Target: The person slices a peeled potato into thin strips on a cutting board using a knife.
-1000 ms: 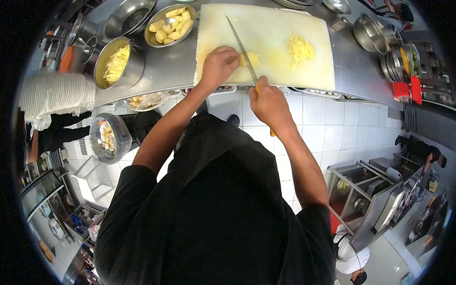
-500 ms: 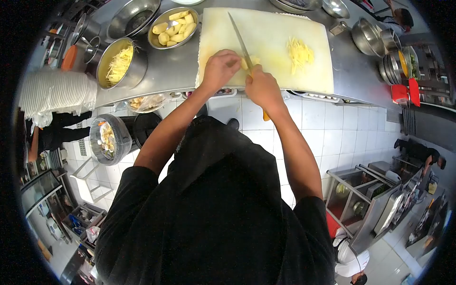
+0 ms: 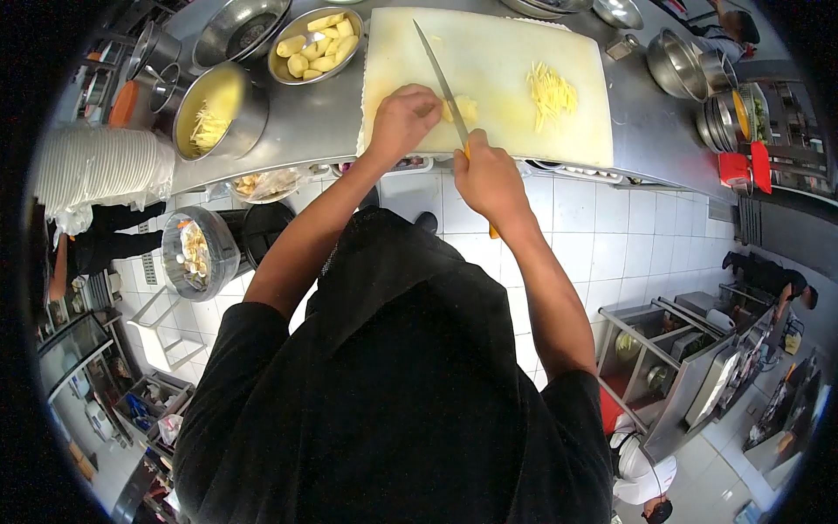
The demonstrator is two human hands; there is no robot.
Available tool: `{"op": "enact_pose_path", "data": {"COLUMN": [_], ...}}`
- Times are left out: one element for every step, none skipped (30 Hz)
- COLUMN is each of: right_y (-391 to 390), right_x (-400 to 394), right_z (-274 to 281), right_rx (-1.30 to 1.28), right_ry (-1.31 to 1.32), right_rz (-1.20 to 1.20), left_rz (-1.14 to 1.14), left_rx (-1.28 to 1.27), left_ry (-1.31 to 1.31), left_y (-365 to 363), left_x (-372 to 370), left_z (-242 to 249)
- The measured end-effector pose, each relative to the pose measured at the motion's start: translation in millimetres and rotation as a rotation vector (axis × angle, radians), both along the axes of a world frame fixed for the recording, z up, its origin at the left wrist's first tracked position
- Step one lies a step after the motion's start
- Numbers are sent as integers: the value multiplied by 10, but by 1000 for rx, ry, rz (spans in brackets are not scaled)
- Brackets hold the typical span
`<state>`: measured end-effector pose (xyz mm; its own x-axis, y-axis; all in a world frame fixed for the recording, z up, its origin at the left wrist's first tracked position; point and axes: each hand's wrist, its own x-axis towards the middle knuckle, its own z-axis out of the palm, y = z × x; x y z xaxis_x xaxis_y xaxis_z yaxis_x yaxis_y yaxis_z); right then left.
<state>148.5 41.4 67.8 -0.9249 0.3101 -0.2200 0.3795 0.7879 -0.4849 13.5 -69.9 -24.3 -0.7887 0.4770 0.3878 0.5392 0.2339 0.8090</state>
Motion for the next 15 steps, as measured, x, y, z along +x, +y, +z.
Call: {"op": "enact_pose_path", "data": {"right_y": [-2, -5, -9, -11, -12, -11, -11, -11, -11, -10, -5, 2, 5, 7, 18], "right_x": [-1, -3, -5, -8, -11, -16, -27, -42, -58, -72, -84, -92, -106, -118, -135], "right_z": [0, 8, 22, 30, 30, 29, 28, 32, 39, 49, 58, 67, 70, 55, 21], "right_rx": [2, 6, 9, 13, 18, 23, 28, 31, 33, 36, 36, 36, 35, 37, 40], "right_ry": [-5, -10, -15, -19, -23, -26, -30, -41, -53, -64, -68, -73, -77, -72, -66], "right_rz": [-1, 1, 3, 6, 8, 11, 15, 20, 25, 30, 36, 43, 51, 52, 53], "left_rz": [0, 0, 0, -1, -1, -1, 0, 3, 5, 8, 6, 5, 4, -1, -7], "left_rx": [1, -3, -7, -11, -9, -7, -5, -7, -9, -10, -8, -7, -6, -8, -8], "left_ry": [-9, -7, -6, -5, 11, 27, 43, 38, 33, 28, 19, 10, 1, -10, -20], "left_y": [-2, -5, -7, -7, -5, -3, -2, -2, -1, 1, 4, 4, -1, -6, -6], "left_x": [3, 6, 7, 6, 3, -1, -8, -10, -6, -2, -1, 5, 3, 2, -1], "left_z": [7, 13, 19, 12, 5, -2, -3, -3, -4, -3, -2, -1, 1, 4, 7]}}
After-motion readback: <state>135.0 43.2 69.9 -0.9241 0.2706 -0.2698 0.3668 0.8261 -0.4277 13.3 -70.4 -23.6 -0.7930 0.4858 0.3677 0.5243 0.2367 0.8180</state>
